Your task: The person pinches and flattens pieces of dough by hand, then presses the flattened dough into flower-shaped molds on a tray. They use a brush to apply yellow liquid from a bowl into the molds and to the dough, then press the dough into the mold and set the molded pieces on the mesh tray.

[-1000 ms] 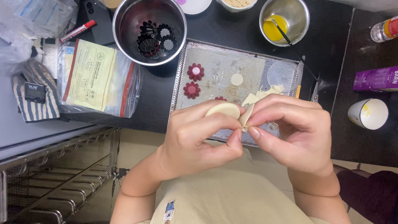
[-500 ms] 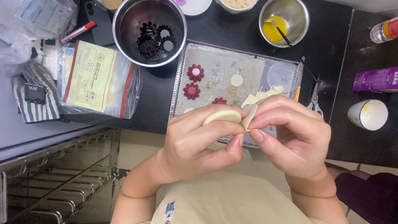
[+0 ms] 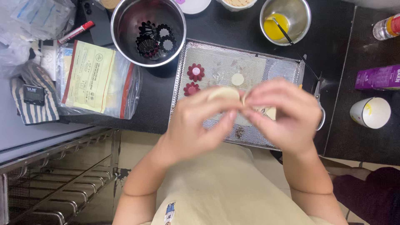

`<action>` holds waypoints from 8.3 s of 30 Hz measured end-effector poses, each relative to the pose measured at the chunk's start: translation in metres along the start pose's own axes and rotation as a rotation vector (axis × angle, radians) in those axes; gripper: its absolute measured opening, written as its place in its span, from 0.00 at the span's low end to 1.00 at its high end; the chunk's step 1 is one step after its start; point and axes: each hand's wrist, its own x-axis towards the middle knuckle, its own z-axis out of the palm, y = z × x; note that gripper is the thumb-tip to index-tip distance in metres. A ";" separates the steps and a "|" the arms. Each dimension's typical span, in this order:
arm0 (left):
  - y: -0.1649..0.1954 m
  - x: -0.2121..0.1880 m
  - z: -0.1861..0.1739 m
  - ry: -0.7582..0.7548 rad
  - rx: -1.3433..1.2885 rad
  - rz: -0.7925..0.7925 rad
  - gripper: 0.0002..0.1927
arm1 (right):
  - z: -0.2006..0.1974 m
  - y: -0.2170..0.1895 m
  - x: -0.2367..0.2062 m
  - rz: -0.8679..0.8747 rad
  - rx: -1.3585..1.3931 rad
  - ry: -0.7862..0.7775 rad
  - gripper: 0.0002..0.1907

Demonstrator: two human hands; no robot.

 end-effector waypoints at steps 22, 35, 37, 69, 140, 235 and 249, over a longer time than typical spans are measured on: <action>-0.084 -0.030 0.040 0.144 -0.782 -0.515 0.24 | 0.033 0.075 -0.018 0.071 -0.103 -0.002 0.08; 0.001 -0.009 0.015 0.231 -0.161 -0.091 0.11 | 0.002 -0.036 0.012 0.085 0.000 0.021 0.11; 0.004 -0.007 0.013 0.222 -0.223 -0.119 0.11 | 0.001 -0.041 0.015 0.069 -0.054 0.006 0.11; 0.023 -0.008 0.007 0.218 -0.044 -0.018 0.08 | -0.003 -0.053 0.015 0.155 0.015 -0.005 0.09; 0.018 -0.010 0.017 0.285 0.049 -0.027 0.10 | 0.002 -0.039 0.013 0.095 0.020 0.021 0.13; -0.172 -0.058 0.038 0.396 -0.565 -0.803 0.10 | 0.098 0.204 0.025 0.603 -0.099 0.048 0.31; -0.057 -0.030 0.024 0.315 -0.695 -0.433 0.15 | 0.039 0.012 0.024 -0.046 -0.091 -0.002 0.12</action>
